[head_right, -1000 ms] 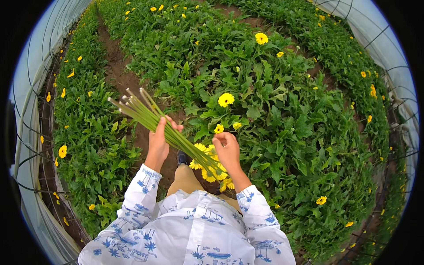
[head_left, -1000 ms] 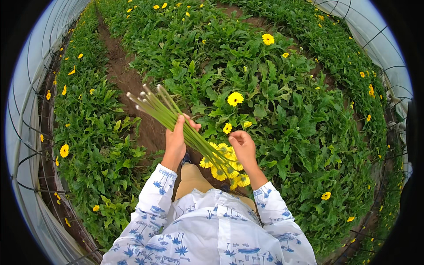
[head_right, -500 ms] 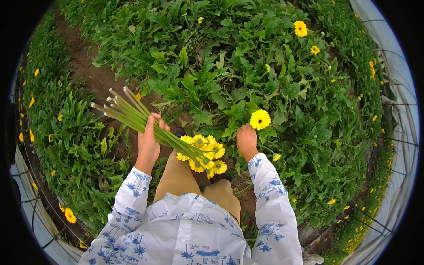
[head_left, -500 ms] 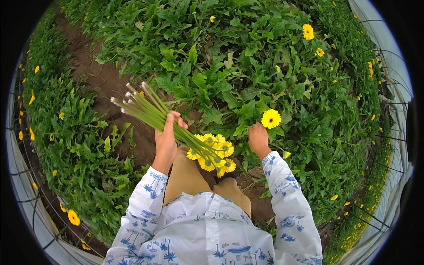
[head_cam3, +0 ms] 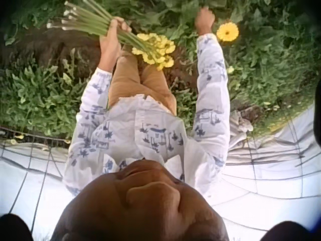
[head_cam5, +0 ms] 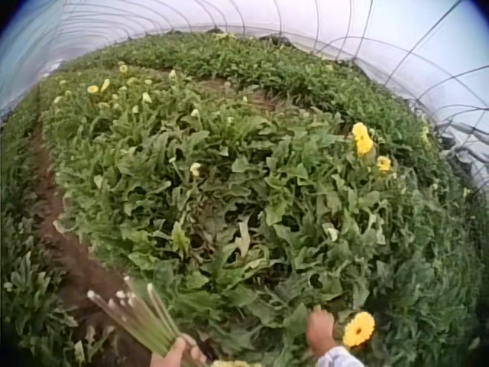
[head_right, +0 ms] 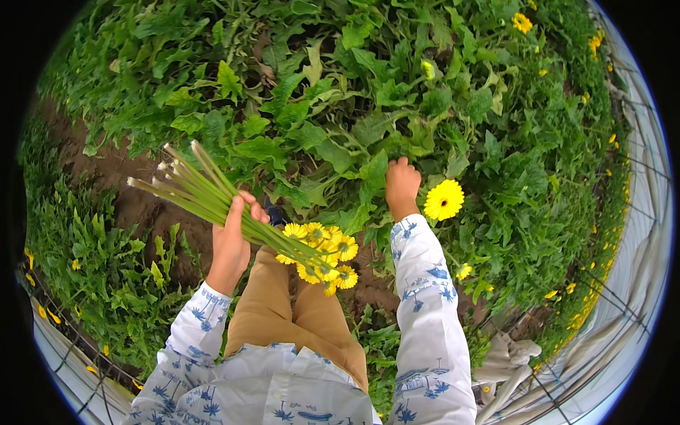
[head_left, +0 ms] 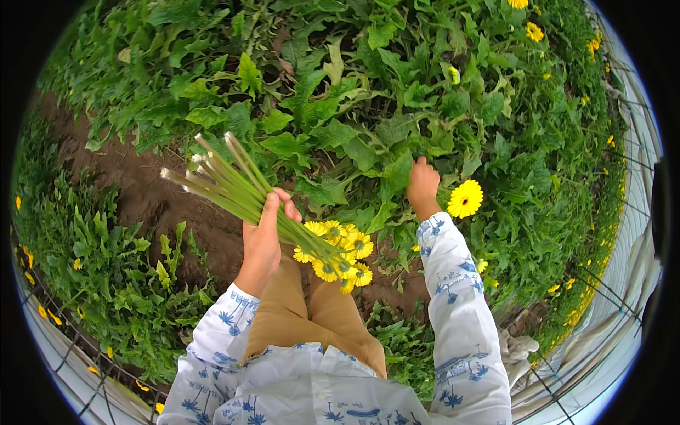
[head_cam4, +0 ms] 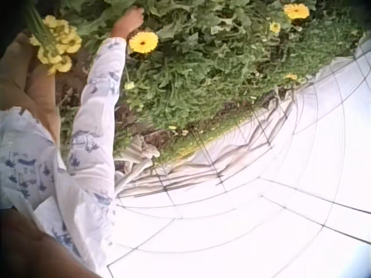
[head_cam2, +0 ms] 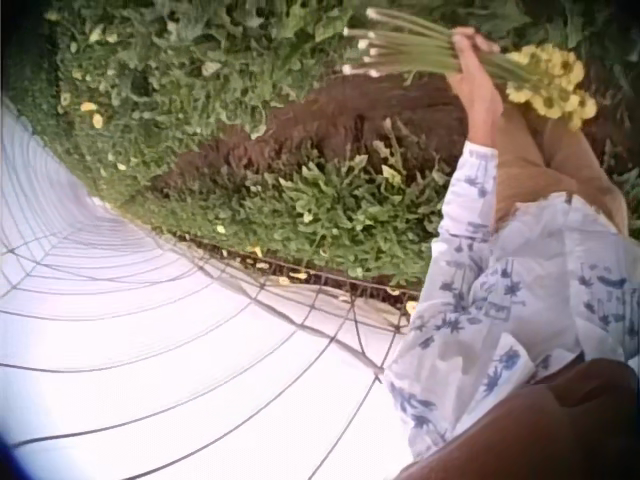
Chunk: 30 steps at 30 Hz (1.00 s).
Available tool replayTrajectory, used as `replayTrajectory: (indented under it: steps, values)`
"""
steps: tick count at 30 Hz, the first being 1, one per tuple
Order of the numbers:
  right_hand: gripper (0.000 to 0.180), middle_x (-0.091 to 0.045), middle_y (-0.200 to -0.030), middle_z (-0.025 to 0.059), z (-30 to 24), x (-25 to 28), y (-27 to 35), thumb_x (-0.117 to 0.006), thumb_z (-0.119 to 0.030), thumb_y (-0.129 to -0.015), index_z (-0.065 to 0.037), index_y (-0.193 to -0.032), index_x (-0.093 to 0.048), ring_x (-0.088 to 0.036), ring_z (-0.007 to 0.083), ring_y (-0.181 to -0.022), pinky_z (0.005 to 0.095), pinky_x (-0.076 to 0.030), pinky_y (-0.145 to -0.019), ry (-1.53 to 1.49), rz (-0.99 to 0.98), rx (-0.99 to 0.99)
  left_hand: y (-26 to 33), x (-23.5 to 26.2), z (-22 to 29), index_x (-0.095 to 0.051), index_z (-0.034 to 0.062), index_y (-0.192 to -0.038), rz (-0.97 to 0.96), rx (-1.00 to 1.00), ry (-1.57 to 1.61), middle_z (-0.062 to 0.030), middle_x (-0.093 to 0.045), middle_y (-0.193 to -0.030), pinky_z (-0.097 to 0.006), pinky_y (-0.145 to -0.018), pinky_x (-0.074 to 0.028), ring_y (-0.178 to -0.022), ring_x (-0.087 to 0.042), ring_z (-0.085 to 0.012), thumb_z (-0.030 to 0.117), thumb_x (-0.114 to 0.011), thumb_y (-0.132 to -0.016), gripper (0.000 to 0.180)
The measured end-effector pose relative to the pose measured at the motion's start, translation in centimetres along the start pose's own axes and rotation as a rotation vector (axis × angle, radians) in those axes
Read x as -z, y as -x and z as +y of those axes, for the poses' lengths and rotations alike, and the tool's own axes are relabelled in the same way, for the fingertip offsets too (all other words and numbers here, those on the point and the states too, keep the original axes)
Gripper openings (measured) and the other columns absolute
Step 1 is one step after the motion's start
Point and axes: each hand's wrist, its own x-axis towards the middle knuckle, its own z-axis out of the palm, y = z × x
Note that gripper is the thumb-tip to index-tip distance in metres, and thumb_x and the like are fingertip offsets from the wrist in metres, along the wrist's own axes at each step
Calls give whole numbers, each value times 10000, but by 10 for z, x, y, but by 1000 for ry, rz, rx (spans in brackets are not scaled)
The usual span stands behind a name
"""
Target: The person walks through a greenhouse and repeatedly plucks yellow flowers by hand, gathering them into a growing bunch held in the left hand. The person moves between rows of plants, selecting and adding flowers to the bunch throughout the clip.
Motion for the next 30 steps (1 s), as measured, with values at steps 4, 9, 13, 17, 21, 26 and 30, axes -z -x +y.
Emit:
replayTrajectory:
  steps: [4, 9, 13, 17, 21, 26, 30]
  values:
    - [380, -517, -979, 124, -4, -22, 2, -614, -28, -785, -81, -1135, -477, -619, 271, -797, 352, -538, -577, -100, -61, -70, -13, -16, -24, -503, 46, -937, -19, 30, -52, -46, -492, -736, -334, -723, -470, -722, -507, -167, 255, -434, -1002, 229]
    - [347, -483, -1007, 152, 15, -32, 8, -598, -33, -791, -53, -1121, -492, -621, 319, -780, 412, -539, -592, -415, 73, -261, -22, -34, -44, -502, 40, -936, -60, 63, -97, -49, -493, -741, -339, -724, -473, -722, -505, -168, 250, -435, -1001, 230]
    - [154, -511, -1023, 160, 31, -40, 23, -582, -80, -801, -27, -945, -600, -617, 350, -760, 438, -526, -636, -498, 91, -162, -27, -48, -53, -501, 36, -935, -63, 96, -125, -51, -493, -744, -338, -721, -471, -728, -504, -169, 247, -436, -1001, 230]
    - [149, -552, -1077, 164, 29, -42, 21, -591, -149, -809, -15, -855, -637, -621, 332, -787, 440, -525, -669, -624, 17, -278, -30, -57, -61, -498, 33, -942, -106, 95, -160, -54, -494, -748, -336, -730, -469, -730, -504, -168, 249, -437, -1001, 232]
    - [173, -587, -1048, 142, 21, -45, -1, -655, -109, -764, -42, -923, -638, -634, 307, -812, 409, -525, -641, -511, -230, -247, -32, -63, -69, -496, 33, -948, -129, 102, -172, -53, -496, -747, -341, -743, -470, -729, -505, -168, 245, -437, -1000, 226]
    - [223, -636, -1046, 101, -10, -81, -33, -655, -176, -787, -112, -1001, -653, -641, 260, -919, 357, -530, -674, -399, -371, -198, -31, -74, -81, -498, 37, -949, -156, 116, -204, -52, -500, -752, -353, -752, -469, -746, -512, -175, 238, -425, -1004, 221]
    - [288, -624, -1142, 101, -23, -97, -63, -603, -227, -841, -111, -1103, -629, -605, 281, -1050, 416, -507, -780, -598, -478, -362, -26, -76, -88, -505, 21, -932, -84, 138, -142, -70, -507, -741, -339, -708, -471, -723, -522, -184, 198, -447, -993, 197]
